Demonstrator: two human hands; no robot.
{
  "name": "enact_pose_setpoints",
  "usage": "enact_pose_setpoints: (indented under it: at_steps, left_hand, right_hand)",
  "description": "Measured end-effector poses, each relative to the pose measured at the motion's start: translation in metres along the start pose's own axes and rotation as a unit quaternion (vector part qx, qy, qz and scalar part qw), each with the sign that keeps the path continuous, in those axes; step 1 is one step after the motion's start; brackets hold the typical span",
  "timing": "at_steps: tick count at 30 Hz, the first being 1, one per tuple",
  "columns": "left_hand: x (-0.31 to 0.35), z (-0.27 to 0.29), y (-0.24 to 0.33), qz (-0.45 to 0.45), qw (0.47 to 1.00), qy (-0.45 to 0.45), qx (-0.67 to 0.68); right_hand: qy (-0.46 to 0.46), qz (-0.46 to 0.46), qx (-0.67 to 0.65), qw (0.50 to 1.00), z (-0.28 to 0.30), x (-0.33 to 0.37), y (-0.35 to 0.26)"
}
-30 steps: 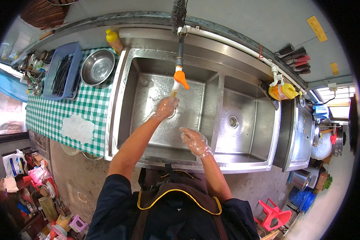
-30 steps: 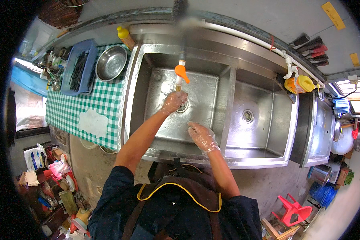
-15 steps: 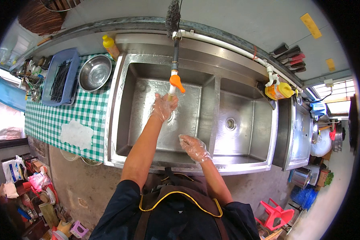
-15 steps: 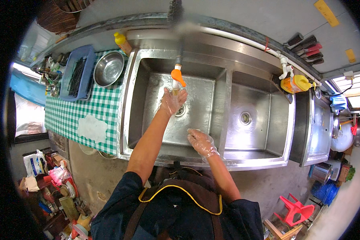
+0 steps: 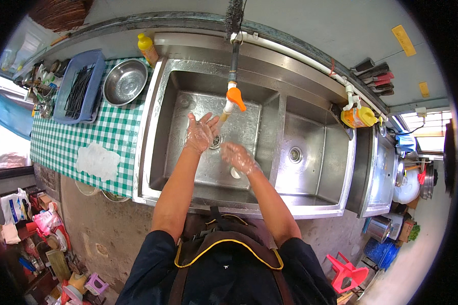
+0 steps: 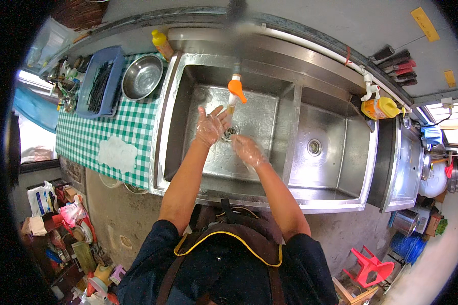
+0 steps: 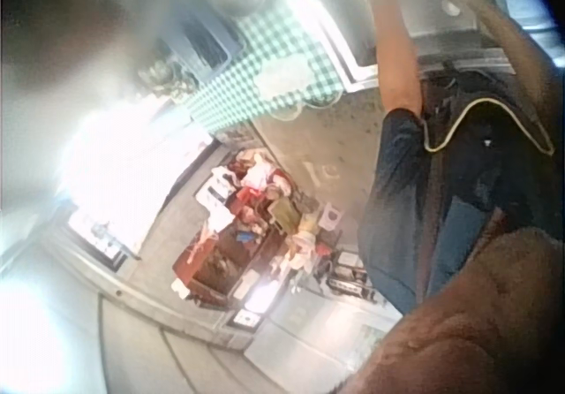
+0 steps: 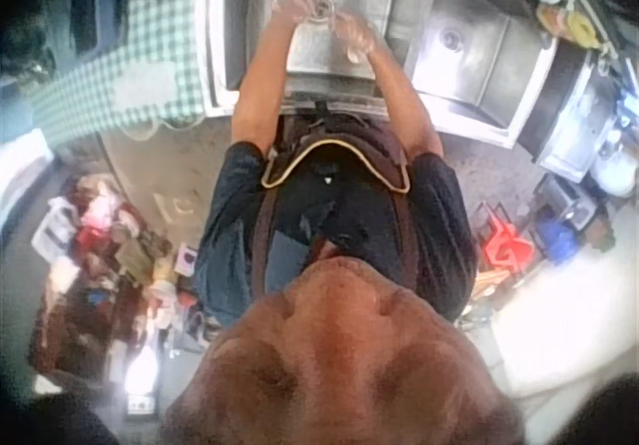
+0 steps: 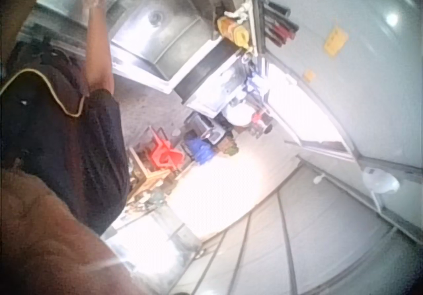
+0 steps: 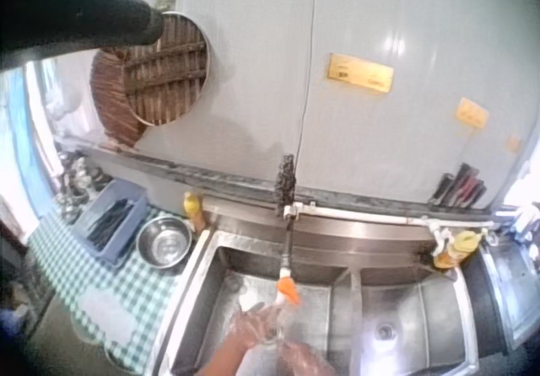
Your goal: The person mixes shredded cabbage in a large metal bowl using gloved hands, adding seasoning from small containers. They then walk to the sink and wash their hands.
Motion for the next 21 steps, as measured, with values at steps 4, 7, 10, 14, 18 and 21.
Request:
enact_pose_setpoints:
  at_steps: [4, 7, 10, 14, 18, 21]
  left_hand:
    - [0.001, 0.012, 0.017, -0.082, 0.991, 0.101, 0.018]
    - [-0.018, 0.013, 0.013, -0.103, 0.986, 0.124, 0.046]
    - [-0.043, 0.011, 0.001, -0.111, 0.977, 0.152, 0.097]
    - [-0.067, 0.016, -0.021, -0.084, 0.972, 0.147, 0.162]
    - [-0.074, 0.036, -0.028, -0.036, 0.986, 0.165, -0.005]
    - [-0.066, 0.031, -0.034, 0.015, 0.975, 0.121, -0.186]
  right_hand:
    - [0.101, -0.026, -0.118, 0.987, 0.022, -0.039, -0.018]
    - [0.147, -0.035, -0.118, 0.981, 0.029, -0.037, -0.03]
    - [0.165, -0.051, -0.093, 0.98, 0.033, -0.021, -0.023]
    - [0.189, -0.072, -0.083, 0.976, 0.044, 0.005, -0.012]
    - [0.191, -0.069, -0.091, 0.975, 0.038, 0.008, -0.018]
    - [0.204, -0.052, -0.101, 0.972, 0.037, 0.002, -0.026]
Point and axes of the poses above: each hand's wrist, its own x-axis away from the middle knuckle, its own z-axis out of the back of the hand, y = z × x, the point moved 8 cm from there along -x, towards the middle knuckle, and after that the axes turned 14 degrees about -y, right-handed, at the moved point
